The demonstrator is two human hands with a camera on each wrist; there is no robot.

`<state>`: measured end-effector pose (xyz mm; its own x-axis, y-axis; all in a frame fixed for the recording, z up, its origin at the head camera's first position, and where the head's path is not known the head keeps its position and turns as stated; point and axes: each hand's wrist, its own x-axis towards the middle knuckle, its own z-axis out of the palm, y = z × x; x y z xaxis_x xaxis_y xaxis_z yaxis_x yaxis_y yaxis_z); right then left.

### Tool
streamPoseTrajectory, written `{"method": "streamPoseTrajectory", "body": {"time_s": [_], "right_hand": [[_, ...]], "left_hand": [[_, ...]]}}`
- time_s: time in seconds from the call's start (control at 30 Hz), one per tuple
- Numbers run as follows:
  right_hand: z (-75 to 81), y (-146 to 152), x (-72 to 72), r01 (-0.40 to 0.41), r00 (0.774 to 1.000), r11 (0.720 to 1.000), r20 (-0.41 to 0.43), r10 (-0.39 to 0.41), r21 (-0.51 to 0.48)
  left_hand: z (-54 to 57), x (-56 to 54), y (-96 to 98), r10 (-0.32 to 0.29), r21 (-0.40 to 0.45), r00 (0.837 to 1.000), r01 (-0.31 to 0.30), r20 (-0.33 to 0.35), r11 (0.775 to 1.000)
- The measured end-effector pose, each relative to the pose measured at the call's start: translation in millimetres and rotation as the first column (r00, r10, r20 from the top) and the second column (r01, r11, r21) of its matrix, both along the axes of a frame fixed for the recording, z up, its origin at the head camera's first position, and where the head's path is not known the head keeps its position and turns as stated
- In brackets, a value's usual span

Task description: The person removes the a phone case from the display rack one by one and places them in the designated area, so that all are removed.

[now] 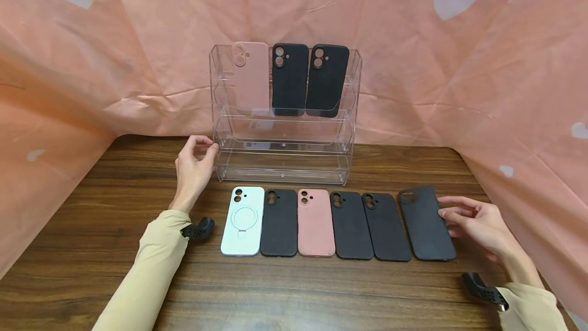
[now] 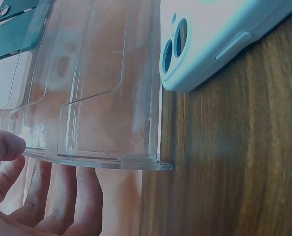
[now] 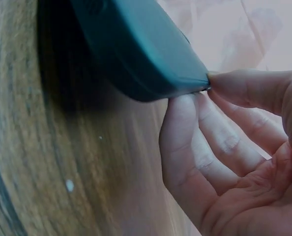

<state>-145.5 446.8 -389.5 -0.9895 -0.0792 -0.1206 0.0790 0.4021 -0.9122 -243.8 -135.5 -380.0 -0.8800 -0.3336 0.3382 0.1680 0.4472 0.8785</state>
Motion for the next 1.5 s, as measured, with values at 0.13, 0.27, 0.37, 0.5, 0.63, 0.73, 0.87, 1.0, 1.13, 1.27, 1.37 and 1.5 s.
{"method": "streamPoseTrajectory", "body": {"time_s": [0.13,0.27,0.37,0.5,0.63,0.73,0.87,1.0,1.13,1.27,1.37,1.5], "right_hand": [[-1.3,-2,-2.2,-0.025,0.999,0.997,0.024,0.024,0.069],[-3.1,-2,-3.4,-0.056,0.998,0.997,0.036,0.054,0.054],[-5.4,-2,-4.7,-0.077,0.996,0.996,0.042,0.075,0.049],[-6.0,-4,-5.4,-0.077,0.995,0.995,0.064,0.073,0.062],[-5.1,-6,-5.4,-0.071,0.996,0.99,0.062,0.064,0.123],[-5.0,-8,-5.7,-0.075,0.997,0.977,0.049,0.067,0.199],[-5.8,-10,-6.1,-0.078,0.997,0.963,0.034,0.071,0.256],[-7.1,-11,-6.8,-0.081,0.997,0.962,0.029,0.077,0.261],[-7.3,-10,-7.1,-0.082,0.996,0.961,0.048,0.072,0.264],[-7.8,-9,-6.9,-0.091,0.995,0.958,0.055,0.079,0.273],[-7.4,-9,-6.7,-0.102,0.995,0.953,0.047,0.092,0.284],[-7.1,-9,-6.5,-0.113,0.994,0.947,0.037,0.106,0.301]], "left_hand": [[0.3,0.2,-0.1,0.0,0.002,1.0,0.0,0.002,1.0],[0.2,0.4,-0.3,0.001,0.004,1.0,-0.001,0.007,1.0],[0.4,0.4,-0.3,0.002,0.003,1.0,-0.002,0.007,1.0],[0.6,0.0,-0.1,0.001,0.004,1.0,-0.001,0.007,1.0],[0.3,0.0,-0.2,0.003,0.001,1.0,-0.003,0.004,1.0],[0.1,0.3,-0.1,0.004,0.003,1.0,-0.004,0.007,1.0],[-0.3,0.3,0.1,-0.003,0.009,1.0,0.003,0.01,1.0],[-0.3,0.2,-0.2,-0.007,0.011,1.0,0.007,0.008,1.0],[-0.2,-0.1,0.1,-0.004,0.01,1.0,0.004,0.007,1.0],[-0.2,-0.3,0.3,-0.002,0.01,1.0,0.002,0.006,1.0],[-0.5,-0.3,0.1,-0.003,0.009,1.0,0.003,0.004,1.0],[-0.8,-0.3,-0.3,-0.005,0.007,1.0,0.005,0.004,1.0]]}}
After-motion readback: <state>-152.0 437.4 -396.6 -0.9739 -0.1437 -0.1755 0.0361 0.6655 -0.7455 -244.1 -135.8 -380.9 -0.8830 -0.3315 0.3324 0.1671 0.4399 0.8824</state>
